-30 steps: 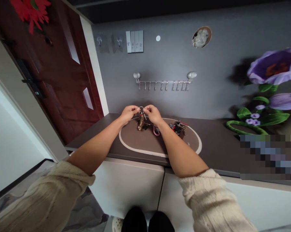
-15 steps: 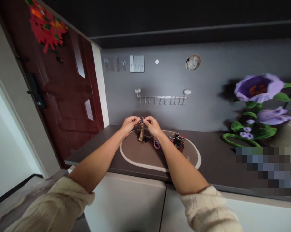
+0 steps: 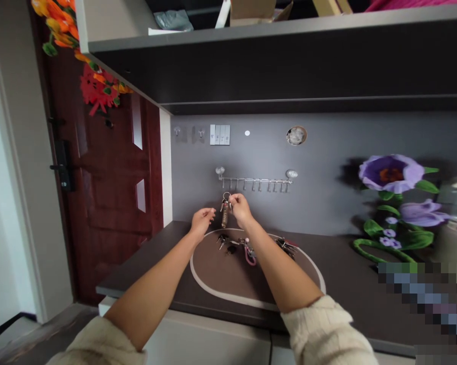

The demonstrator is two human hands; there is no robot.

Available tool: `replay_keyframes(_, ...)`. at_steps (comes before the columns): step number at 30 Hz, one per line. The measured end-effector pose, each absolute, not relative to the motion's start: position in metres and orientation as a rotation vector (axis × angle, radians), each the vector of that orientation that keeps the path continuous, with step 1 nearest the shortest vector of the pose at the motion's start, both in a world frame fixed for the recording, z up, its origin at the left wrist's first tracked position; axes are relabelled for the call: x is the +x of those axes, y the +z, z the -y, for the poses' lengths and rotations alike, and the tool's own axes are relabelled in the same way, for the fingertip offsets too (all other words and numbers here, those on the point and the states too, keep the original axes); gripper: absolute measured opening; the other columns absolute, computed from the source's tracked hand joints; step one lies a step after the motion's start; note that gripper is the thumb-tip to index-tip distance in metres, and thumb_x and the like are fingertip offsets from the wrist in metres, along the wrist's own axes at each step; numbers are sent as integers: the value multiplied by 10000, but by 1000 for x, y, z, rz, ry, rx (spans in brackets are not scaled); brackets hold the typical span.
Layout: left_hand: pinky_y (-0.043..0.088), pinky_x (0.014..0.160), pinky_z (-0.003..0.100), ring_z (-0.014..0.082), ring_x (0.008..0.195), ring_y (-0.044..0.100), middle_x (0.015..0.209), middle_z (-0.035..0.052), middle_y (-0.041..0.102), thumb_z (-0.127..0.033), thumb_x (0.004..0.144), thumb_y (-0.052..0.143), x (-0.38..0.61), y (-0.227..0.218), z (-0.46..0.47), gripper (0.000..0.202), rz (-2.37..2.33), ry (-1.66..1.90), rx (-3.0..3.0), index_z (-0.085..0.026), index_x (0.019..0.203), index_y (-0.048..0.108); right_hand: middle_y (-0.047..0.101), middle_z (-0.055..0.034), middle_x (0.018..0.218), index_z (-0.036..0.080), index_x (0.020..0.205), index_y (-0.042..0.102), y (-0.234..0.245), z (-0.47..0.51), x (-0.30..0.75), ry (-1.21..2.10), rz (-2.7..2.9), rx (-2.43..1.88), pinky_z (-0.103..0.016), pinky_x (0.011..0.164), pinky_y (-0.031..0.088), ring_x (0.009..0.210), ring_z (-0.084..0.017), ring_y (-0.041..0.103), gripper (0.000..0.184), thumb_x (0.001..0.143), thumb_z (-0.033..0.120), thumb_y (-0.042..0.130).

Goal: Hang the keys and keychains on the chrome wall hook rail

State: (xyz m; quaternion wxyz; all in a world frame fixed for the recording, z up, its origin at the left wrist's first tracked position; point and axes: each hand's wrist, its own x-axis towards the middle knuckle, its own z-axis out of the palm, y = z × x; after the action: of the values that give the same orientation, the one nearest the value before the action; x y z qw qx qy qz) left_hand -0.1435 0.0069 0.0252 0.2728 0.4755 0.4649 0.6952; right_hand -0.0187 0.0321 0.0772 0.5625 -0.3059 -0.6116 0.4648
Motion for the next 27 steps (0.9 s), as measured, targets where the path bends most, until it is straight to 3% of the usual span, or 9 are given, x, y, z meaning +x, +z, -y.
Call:
replay_keyframes(5,354,488,187,59,485,442,584,0,549,-235,720,503,-146,22,-12,137,-1310,1883,1185,-124,691,577,534,27,633,192,729,417,99,-42,-34,1158,1341,-789,-232,585,451,565,-66,520,32,760,198,415)
replay_keyframes(15,358,517,202,73,487,447,533,-4,537,-262,728,484,-149,14,-22,196,-1411,1942,1221,-133,609,571,529,24,520,155,642,456,111,-58,-65,1178,1144,-807,-210,507,464,449,-54,490,150,757,86,390)
replay_keyframes(27,359,537,213,80,494,453,558,9,552,-245,717,487,-152,10,-29,182,-1433,1964,1187,-126,619,583,510,31,475,139,617,487,97,-71,-73,1161,1100,-878,-183,449,437,399,-45,461,194,771,89,380)
